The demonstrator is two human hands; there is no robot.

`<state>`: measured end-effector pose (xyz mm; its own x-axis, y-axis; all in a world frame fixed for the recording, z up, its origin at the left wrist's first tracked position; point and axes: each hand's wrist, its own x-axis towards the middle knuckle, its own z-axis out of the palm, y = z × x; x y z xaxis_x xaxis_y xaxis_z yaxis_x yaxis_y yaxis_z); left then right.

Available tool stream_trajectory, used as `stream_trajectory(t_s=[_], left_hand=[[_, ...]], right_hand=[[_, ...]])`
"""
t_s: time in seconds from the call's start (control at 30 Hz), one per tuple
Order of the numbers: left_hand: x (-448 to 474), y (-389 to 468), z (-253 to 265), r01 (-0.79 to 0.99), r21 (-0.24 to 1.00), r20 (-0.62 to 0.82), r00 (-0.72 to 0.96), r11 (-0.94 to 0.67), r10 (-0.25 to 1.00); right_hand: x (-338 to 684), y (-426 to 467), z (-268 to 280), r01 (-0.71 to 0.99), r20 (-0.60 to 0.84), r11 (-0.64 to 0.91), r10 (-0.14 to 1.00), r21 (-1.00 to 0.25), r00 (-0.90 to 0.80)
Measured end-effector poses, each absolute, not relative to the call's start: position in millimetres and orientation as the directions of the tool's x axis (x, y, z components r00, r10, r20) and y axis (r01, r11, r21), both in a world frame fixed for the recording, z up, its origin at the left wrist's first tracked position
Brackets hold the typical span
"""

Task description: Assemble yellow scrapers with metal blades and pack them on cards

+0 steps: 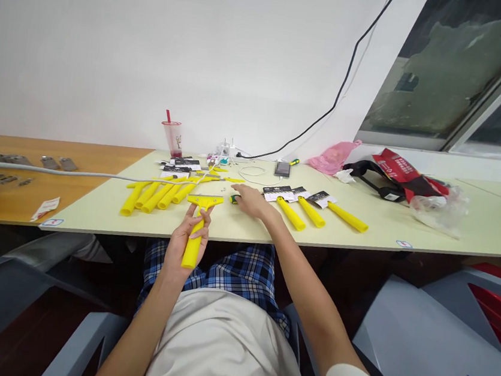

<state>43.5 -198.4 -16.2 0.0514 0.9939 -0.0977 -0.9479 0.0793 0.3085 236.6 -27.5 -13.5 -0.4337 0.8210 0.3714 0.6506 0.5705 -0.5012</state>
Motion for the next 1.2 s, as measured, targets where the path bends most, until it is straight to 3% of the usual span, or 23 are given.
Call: stream_trajectory(t_s=[0.17, 0.3, 0.4, 0.5, 0.6, 0.67, 0.83, 0.97, 1.2], left_hand=[[45.9, -198.9, -14.5, -0.943, 0.316, -0.125, 0.066, 0.102, 0.990], [47.0, -198.4, -13.8, -0.943, 0.316, -0.127, 0.071, 0.108, 0.989], [47.7, -197.4, -15.3, -0.938, 0.332, -0.134, 0.059, 0.101, 0.989], [50.4, -195.6, -18.2, -0.931, 0.353, -0.115, 0.055, 0.093, 0.992], [56.8, -192.1, -22.1, -0.916, 0.384, -0.105, 0.081, 0.116, 0.991], [63.3, -189.0, -24.4, -0.902, 0.410, -0.122, 0.089, 0.132, 0.989], [83.7, -184.4, -22.0, -0.878, 0.461, -0.161, 0.057, 0.126, 0.985], [97.4, -186.4, -18.3, -0.863, 0.486, -0.185, 0.050, 0.135, 0.981], [96.3, -193.1, -31.1, -0.855, 0.512, -0.097, 0.032, 0.078, 0.995]], right_hand=[[245.6, -24.9, -16.8, 0.719, 0.232, 0.584, 0.811, -0.376, -0.537], [252.3, -31.3, -7.8, 0.706, 0.221, 0.624, 0.780, -0.334, -0.585], [255.1, -36.9, 3.3, 0.672, 0.346, 0.670, 0.741, -0.316, -0.576], [258.9, -47.7, 23.9, 0.607, 0.574, 0.737, 0.646, -0.298, -0.503], [262.8, -68.9, 51.0, 0.478, 0.805, 0.825, 0.489, -0.301, -0.337], [263.4, -86.5, 67.0, 0.399, 0.868, 0.848, 0.452, -0.348, -0.204], [255.4, -113.6, 82.3, 0.241, 0.873, 0.873, 0.465, -0.423, -0.151], [244.8, -111.0, 75.9, 0.231, 0.844, 0.854, 0.508, -0.466, -0.174], [231.2, -108.1, 65.4, 0.245, 0.768, 0.831, 0.556, -0.500, -0.318]])
